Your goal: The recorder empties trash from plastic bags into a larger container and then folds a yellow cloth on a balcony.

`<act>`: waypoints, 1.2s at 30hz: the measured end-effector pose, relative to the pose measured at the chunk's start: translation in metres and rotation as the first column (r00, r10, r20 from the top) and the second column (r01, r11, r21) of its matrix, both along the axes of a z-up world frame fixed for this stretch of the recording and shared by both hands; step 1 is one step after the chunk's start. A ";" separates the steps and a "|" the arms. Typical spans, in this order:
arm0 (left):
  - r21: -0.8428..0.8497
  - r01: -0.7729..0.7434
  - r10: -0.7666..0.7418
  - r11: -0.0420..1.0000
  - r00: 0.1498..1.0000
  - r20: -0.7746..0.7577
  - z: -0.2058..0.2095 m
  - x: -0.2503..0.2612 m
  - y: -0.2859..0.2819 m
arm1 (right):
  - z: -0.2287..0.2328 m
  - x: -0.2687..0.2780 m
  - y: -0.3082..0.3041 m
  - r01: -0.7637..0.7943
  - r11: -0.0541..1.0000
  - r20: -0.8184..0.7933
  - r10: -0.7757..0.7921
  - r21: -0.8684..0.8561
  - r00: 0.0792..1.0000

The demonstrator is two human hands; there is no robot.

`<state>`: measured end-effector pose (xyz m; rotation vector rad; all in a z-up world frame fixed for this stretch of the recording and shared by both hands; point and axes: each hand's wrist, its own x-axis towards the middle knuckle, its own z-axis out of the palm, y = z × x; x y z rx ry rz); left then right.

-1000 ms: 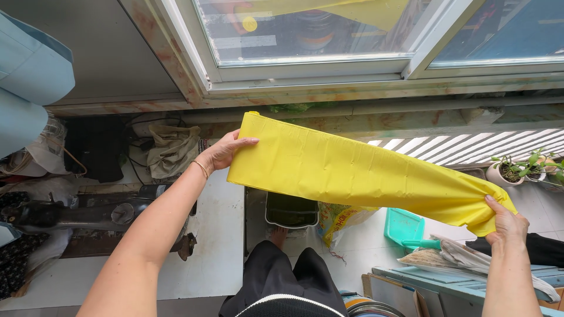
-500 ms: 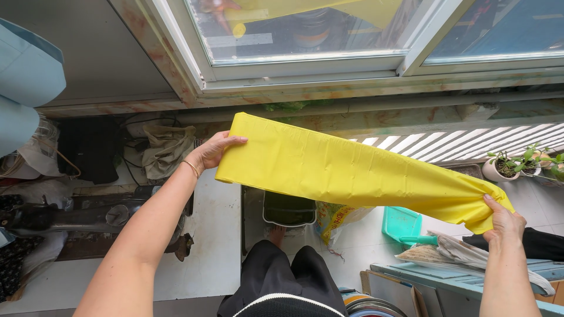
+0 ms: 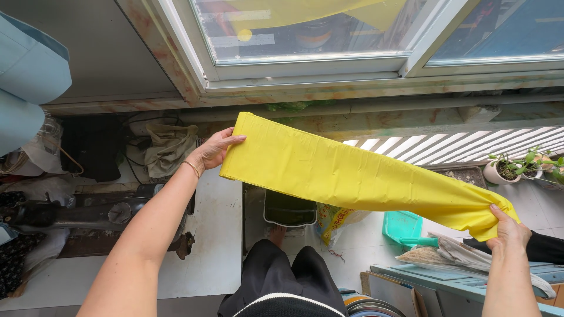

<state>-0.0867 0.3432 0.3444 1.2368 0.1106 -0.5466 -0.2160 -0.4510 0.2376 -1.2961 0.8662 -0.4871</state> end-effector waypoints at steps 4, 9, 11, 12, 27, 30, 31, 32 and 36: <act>0.047 -0.002 0.001 0.999 1.000 0.014 0.001 -0.002 -0.007 | -0.013 0.000 -0.009 0.006 1.000 -0.001 -0.006 0.002 1.000; 0.018 0.036 -0.035 0.999 0.998 -0.043 0.003 -0.002 -0.013 | -0.015 -0.001 -0.013 0.013 1.000 -0.004 -0.013 0.017 1.000; -0.011 0.062 -0.062 0.998 0.996 -0.068 0.004 -0.002 -0.015 | -0.009 -0.002 -0.009 0.026 1.000 -0.002 -0.026 0.015 1.000; -0.040 0.085 -0.089 0.996 0.992 -0.093 0.004 -0.003 -0.016 | -0.007 -0.003 -0.007 0.038 0.999 0.000 -0.038 0.012 0.999; -0.073 0.104 -0.102 0.992 0.994 0.033 0.019 -0.014 -0.071 | -0.025 -0.003 0.004 0.035 0.996 -0.006 -0.035 0.084 0.999; -0.022 0.148 -0.148 0.989 0.989 0.019 0.027 -0.019 -0.095 | -0.036 0.005 0.012 0.007 0.996 -0.004 -0.006 0.089 1.000; -0.024 0.152 -0.152 0.988 0.988 0.017 0.029 -0.020 -0.100 | -0.037 0.007 0.017 0.011 0.996 -0.006 -0.011 0.088 1.000; -0.099 0.158 -0.161 0.983 0.987 -0.029 0.032 -0.022 -0.106 | -0.037 0.008 0.021 0.004 0.997 -0.008 -0.003 0.077 1.000; -0.384 0.215 -0.271 0.898 0.958 -0.098 0.041 -0.028 -0.127 | -0.033 0.015 0.046 0.010 0.998 -0.032 -0.008 0.065 0.999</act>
